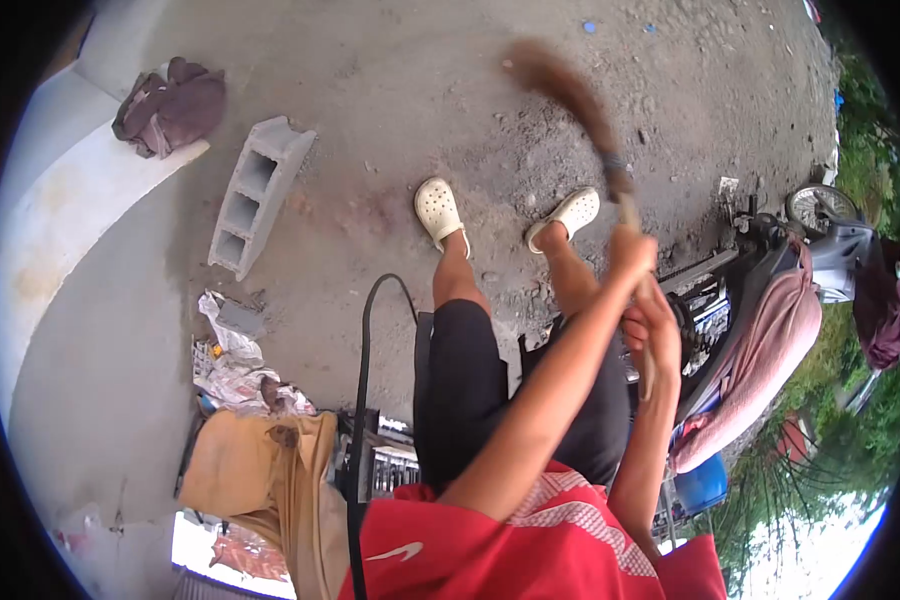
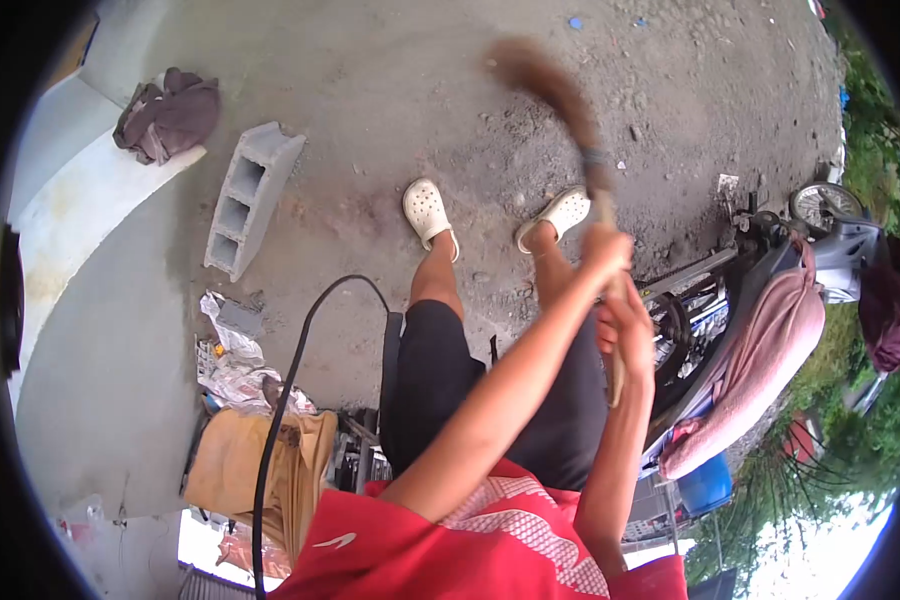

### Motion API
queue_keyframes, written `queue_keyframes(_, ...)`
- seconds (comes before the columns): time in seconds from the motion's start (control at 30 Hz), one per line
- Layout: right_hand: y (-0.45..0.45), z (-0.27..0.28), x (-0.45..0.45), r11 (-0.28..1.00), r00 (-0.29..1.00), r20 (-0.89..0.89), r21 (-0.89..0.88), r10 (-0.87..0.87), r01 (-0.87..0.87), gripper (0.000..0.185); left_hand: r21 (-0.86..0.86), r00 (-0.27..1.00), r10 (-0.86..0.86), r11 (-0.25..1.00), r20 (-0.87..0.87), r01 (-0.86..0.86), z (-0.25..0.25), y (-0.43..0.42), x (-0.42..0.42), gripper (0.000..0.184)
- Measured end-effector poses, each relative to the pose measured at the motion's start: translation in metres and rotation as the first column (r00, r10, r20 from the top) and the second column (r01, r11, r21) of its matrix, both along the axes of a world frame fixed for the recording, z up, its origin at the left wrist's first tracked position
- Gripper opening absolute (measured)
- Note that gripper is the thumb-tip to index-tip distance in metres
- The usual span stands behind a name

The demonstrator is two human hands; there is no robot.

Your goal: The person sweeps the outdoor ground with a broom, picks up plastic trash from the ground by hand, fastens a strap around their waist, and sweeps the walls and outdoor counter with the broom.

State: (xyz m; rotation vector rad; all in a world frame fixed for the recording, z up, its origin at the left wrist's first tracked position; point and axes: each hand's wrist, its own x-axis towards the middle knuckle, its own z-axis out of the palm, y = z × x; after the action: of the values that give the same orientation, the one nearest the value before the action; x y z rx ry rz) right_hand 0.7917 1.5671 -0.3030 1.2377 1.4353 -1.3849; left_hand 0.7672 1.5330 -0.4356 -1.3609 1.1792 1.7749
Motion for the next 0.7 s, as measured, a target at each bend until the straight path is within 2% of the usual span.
queue_keyframes(0.03,-0.002,0.013,-0.002,0.96,0.961,-0.075,-0.106,-0.266,0.257,0.047,0.142,1.0,0.016,0.99,0.009,-0.017,0.023,0.007,-0.017,0.011)
queue_keyframes(0.07,0.0,0.015,0.001,0.936,0.931,-0.146,-0.166,-0.333,0.309,0.049,0.281,0.994,-0.091,0.954,-0.065,0.105,0.027,0.014,-0.028,0.011)
queue_keyframes(0.1,-0.017,0.017,-0.003,0.962,0.94,-0.209,-0.032,-0.271,0.27,0.052,0.314,0.966,-0.228,0.914,-0.122,0.256,0.028,0.02,-0.037,0.014)
queue_keyframes(0.13,-0.034,0.019,-0.012,0.969,0.942,-0.275,0.1,-0.193,0.228,0.054,0.368,0.923,-0.265,0.858,-0.277,0.357,0.027,0.025,-0.041,0.017)
queue_keyframes(0.2,-0.031,0.028,-0.009,0.966,0.933,-0.325,0.148,-0.156,0.213,0.067,0.349,0.906,-0.221,0.869,-0.362,0.351,0.04,0.026,-0.04,0.017)
queue_keyframes(0.27,-0.017,0.046,-0.006,0.992,0.985,-0.172,0.119,-0.026,0.047,0.074,0.3,0.986,-0.006,0.952,-0.164,0.056,0.046,0.03,-0.023,0.017)
queue_keyframes(0.3,-0.011,0.047,-0.008,0.999,0.995,-0.092,0.008,0.044,-0.043,0.075,0.367,0.982,0.189,0.912,0.024,-0.184,0.048,0.018,-0.011,0.017)
queue_keyframes(0.37,-0.003,0.037,-0.031,0.948,0.976,0.029,-0.246,0.216,-0.202,0.078,0.241,0.89,0.437,0.857,0.131,-0.456,0.041,-0.02,0.0,0.012)
queue_keyframes(0.4,-0.004,0.021,-0.05,0.887,0.95,0.064,-0.38,0.307,-0.261,0.079,0.0,0.872,0.464,0.883,0.153,-0.47,0.048,-0.048,-0.017,0.01)
queue_keyframes(0.43,-0.009,-0.001,-0.077,0.798,0.905,0.048,-0.494,0.423,-0.346,0.078,-0.09,0.809,0.574,0.819,0.128,-0.567,0.029,-0.062,-0.019,0.011)
queue_keyframes(0.47,-0.015,-0.028,-0.108,0.683,0.844,0.017,-0.597,0.536,-0.422,0.077,-0.193,0.804,0.57,0.819,0.17,-0.54,0.01,-0.086,-0.029,0.008)
queue_keyframes(0.5,-0.029,-0.054,-0.13,0.612,0.809,-0.055,-0.625,0.585,-0.485,0.073,-0.317,0.814,0.571,0.796,0.11,-0.515,-0.006,-0.109,-0.038,0.008)
queue_keyframes(0.53,-0.041,-0.077,-0.147,0.541,0.779,-0.128,-0.65,0.614,-0.533,0.069,-0.221,0.75,0.661,0.728,-0.027,-0.649,-0.04,-0.126,-0.03,0.014)
queue_keyframes(0.6,-0.031,-0.105,-0.18,0.587,0.786,-0.123,-0.599,0.605,-0.545,0.066,-0.156,0.738,0.667,0.744,0.102,-0.65,-0.085,-0.145,-0.048,0.017)
queue_keyframes(0.63,-0.023,-0.113,-0.191,0.615,0.792,-0.116,-0.566,0.6,-0.549,0.065,-0.244,0.843,0.53,0.833,0.095,-0.496,-0.087,-0.119,-0.082,0.017)
queue_keyframes(0.67,0.017,-0.121,-0.198,0.755,0.881,0.004,-0.518,0.473,-0.403,0.064,-0.326,0.917,0.387,0.883,0.093,-0.339,-0.091,-0.071,-0.121,0.017)
queue_keyframes(0.7,0.07,-0.123,-0.211,0.817,0.937,0.117,-0.533,0.329,-0.22,0.064,-0.249,0.904,0.428,0.873,-0.022,-0.419,-0.105,-0.012,-0.141,0.016)
